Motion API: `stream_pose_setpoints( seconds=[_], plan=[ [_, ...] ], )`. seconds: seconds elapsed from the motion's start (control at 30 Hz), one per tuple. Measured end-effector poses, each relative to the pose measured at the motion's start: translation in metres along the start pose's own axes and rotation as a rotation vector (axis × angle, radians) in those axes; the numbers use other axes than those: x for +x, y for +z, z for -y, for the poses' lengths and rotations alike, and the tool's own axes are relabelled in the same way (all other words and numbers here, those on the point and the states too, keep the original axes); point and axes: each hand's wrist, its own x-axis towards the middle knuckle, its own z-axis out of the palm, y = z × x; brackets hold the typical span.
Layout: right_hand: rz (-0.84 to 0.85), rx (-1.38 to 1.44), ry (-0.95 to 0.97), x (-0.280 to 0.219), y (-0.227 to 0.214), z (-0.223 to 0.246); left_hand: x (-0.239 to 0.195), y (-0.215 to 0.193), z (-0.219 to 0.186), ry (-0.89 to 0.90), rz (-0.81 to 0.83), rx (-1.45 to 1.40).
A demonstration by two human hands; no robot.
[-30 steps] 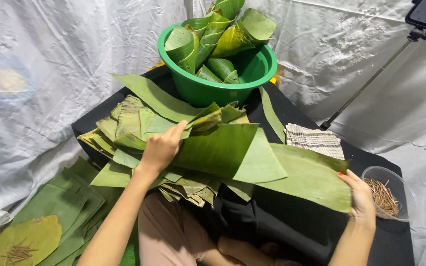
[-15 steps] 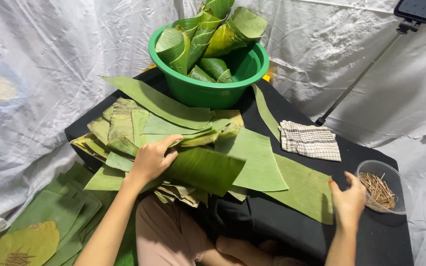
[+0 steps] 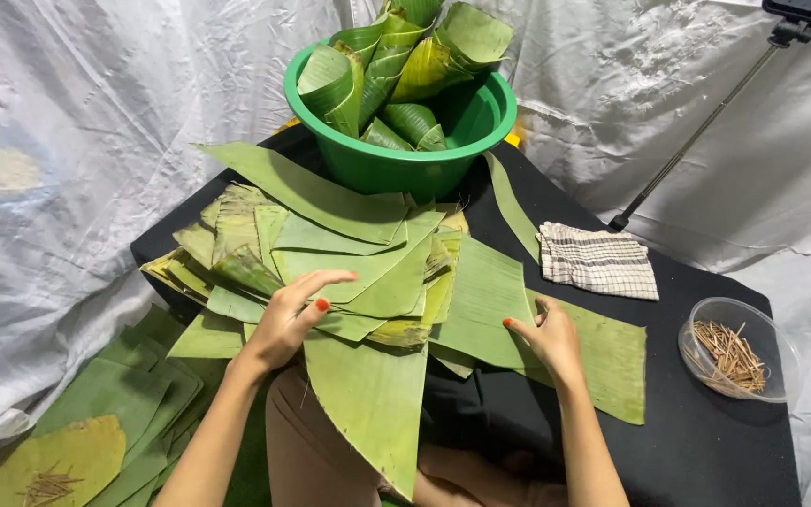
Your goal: Wiping banana leaves with a cloth and folding them into cone shapes for food preparation.
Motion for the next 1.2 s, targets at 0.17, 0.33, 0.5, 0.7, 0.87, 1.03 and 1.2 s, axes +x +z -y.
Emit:
stream_pose_setpoints(
  seconds=[0.17,0.33,0.5,0.7,0.87,1.03,1.2],
  plan=[
    [-0.072,0.257,-0.044,0.003,-0.003,-0.021,0.036,0.013,-0.053,-0.169,0.142,-0.341],
    [-0.208,0.577,-0.147,-0.022,-0.058,-0.007,0.081,0.057,-0.046,-0.277,0.182,-0.388],
    [-0.175,0.894,-0.043,0.000,-0.098,-0.060,0.118,0.118,-0.016,-0.366,0.109,-0.280],
    [-0.070,1.021,-0.084,-0.023,-0.090,0.015,0.116,0.109,-0.097,-0.323,0.150,-0.304],
    [0.060,1.071,-0.138,-0.032,-0.061,0.077,0.120,0.052,-0.034,-0.352,-0.135,-0.217],
    [0.339,0.951,-0.123,-0.049,-0.024,0.106,0.104,-0.007,0.067,-0.482,-0.360,-0.067],
    [0.667,0.344,-0.051,-0.086,-0.006,0.109,0.078,-0.016,0.083,-0.505,-0.374,0.396]
  ],
)
